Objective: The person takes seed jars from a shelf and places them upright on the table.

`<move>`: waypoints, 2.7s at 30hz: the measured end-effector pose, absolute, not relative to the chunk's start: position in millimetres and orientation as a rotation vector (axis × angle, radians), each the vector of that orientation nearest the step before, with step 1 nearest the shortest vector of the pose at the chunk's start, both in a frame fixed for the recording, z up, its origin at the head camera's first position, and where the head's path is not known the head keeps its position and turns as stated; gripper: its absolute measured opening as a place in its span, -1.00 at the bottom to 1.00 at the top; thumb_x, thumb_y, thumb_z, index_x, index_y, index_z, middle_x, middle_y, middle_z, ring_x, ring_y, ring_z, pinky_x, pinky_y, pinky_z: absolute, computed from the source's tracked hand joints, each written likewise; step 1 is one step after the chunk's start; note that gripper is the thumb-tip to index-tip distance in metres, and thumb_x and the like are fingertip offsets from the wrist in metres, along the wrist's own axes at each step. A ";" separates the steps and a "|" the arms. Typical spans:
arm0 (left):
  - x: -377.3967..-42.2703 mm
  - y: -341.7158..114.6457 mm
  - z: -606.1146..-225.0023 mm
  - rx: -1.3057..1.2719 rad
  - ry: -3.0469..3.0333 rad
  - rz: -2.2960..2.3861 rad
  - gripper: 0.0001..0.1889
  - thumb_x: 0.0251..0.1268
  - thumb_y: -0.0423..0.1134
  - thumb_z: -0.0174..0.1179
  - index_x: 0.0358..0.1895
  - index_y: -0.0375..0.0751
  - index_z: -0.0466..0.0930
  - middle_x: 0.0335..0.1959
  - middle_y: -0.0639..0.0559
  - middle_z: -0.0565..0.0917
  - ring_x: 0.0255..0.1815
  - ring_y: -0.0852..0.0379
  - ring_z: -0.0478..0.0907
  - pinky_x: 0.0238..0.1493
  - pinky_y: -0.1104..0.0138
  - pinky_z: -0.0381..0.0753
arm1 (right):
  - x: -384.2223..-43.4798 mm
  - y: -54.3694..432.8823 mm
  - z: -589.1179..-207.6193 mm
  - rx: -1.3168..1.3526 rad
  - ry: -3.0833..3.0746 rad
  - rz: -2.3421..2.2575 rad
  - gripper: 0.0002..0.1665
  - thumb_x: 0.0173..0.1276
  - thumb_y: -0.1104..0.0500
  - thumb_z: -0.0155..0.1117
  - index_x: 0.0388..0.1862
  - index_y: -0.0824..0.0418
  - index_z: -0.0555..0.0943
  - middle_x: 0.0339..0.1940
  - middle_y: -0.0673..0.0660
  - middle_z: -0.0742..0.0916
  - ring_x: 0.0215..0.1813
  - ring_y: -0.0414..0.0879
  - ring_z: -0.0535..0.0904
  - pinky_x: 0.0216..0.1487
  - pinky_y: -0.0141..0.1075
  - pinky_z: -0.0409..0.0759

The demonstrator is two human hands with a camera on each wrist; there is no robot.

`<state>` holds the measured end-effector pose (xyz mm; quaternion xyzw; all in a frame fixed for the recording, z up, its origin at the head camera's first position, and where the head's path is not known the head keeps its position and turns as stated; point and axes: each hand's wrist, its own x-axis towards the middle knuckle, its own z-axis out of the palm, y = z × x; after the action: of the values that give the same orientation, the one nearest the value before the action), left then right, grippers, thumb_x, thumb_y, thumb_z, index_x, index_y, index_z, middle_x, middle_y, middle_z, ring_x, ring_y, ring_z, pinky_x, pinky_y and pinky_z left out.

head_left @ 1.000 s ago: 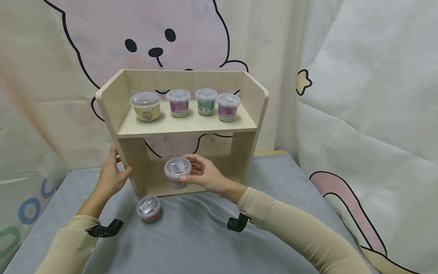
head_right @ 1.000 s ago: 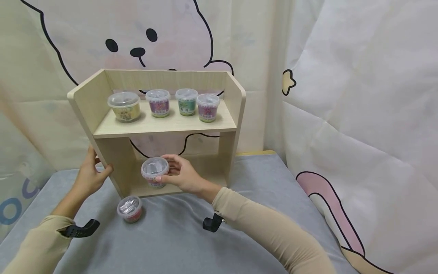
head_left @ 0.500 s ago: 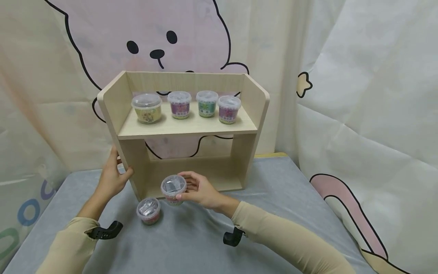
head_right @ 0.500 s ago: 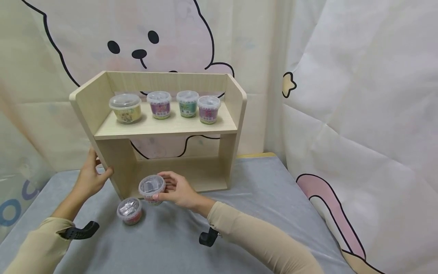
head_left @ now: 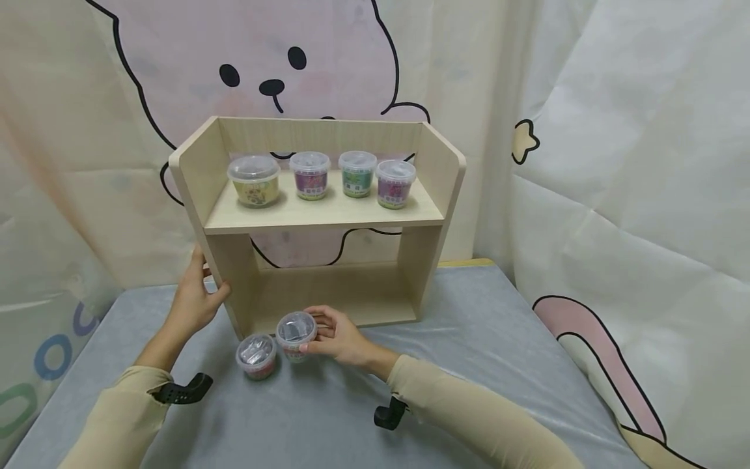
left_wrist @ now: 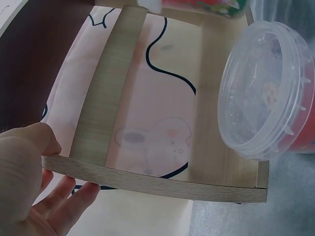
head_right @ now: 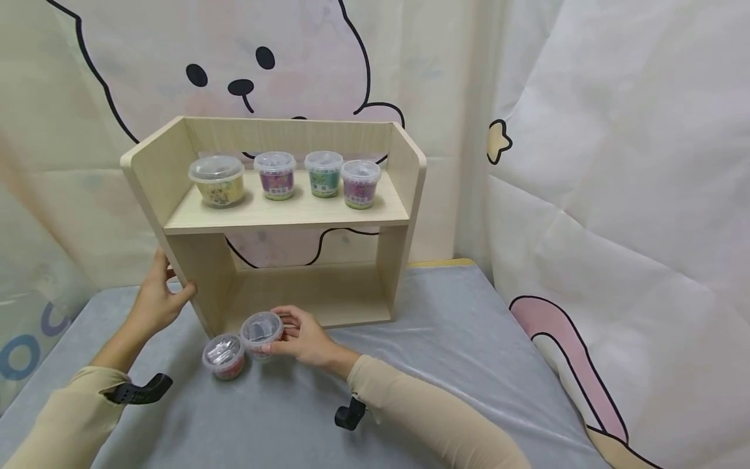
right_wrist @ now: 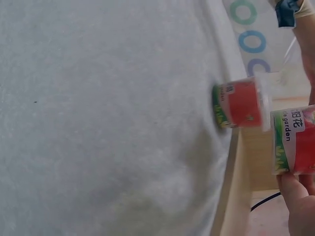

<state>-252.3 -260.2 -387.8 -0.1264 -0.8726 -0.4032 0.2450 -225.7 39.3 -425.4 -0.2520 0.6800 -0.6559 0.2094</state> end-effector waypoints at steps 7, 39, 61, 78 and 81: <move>-255.2 -260.2 -387.3 -0.349 -2.391 -1.109 -0.04 0.20 -0.53 0.14 0.63 -0.03 -0.15 0.35 -0.53 0.33 0.18 -0.63 0.43 0.05 -0.44 0.49 | -228.8 36.4 -442.4 -0.681 1.919 -1.821 -0.22 0.24 0.51 0.33 0.44 0.40 0.31 0.34 0.44 0.53 0.33 0.03 0.57 0.27 -0.34 0.61; -254.2 -260.0 -389.2 -0.361 -2.387 -1.086 -0.02 0.15 -0.57 0.15 0.62 -0.08 -0.14 0.35 -0.53 0.34 0.19 -0.59 0.44 0.13 -0.40 0.46 | -237.9 35.9 -476.1 -0.644 1.891 -1.780 -0.26 0.20 0.57 0.34 0.34 0.42 0.31 0.27 0.42 0.57 0.23 -0.04 0.62 0.19 -0.37 0.63; -252.6 -258.7 -388.0 -0.351 -2.376 -1.147 -0.05 0.17 -0.57 0.16 0.60 -0.09 -0.10 0.29 -0.53 0.37 0.18 -0.59 0.45 0.16 -0.40 0.45 | -244.0 48.0 -473.0 -0.766 1.984 -1.666 -0.27 0.31 0.42 0.32 0.43 0.45 0.30 0.36 0.45 0.53 0.37 0.25 0.53 0.40 -0.11 0.56; -254.2 -259.5 -394.0 -0.358 -2.387 -1.112 -0.05 0.18 -0.55 0.16 0.61 -0.08 -0.12 0.32 -0.55 0.36 0.17 -0.60 0.44 0.13 -0.42 0.45 | -238.7 64.7 -437.4 -0.718 2.074 -1.660 -0.45 0.48 0.23 0.22 0.38 0.39 0.41 0.37 0.44 0.53 0.42 0.27 0.49 0.41 -0.21 0.54; -254.0 -259.4 -394.4 -0.360 -2.391 -1.109 -0.04 0.18 -0.54 0.16 0.61 -0.07 -0.12 0.33 -0.53 0.35 0.18 -0.60 0.45 0.12 -0.41 0.46 | -237.5 65.2 -424.4 -0.763 2.073 -1.659 -0.47 0.47 0.25 0.22 0.36 0.36 0.43 0.34 0.41 0.56 0.42 0.28 0.49 0.40 -0.22 0.55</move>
<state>-254.0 -259.4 -394.4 -0.1313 -0.8729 -0.4050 0.2382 -237.5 65.2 -424.4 -0.2713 0.7369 -0.5899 0.1883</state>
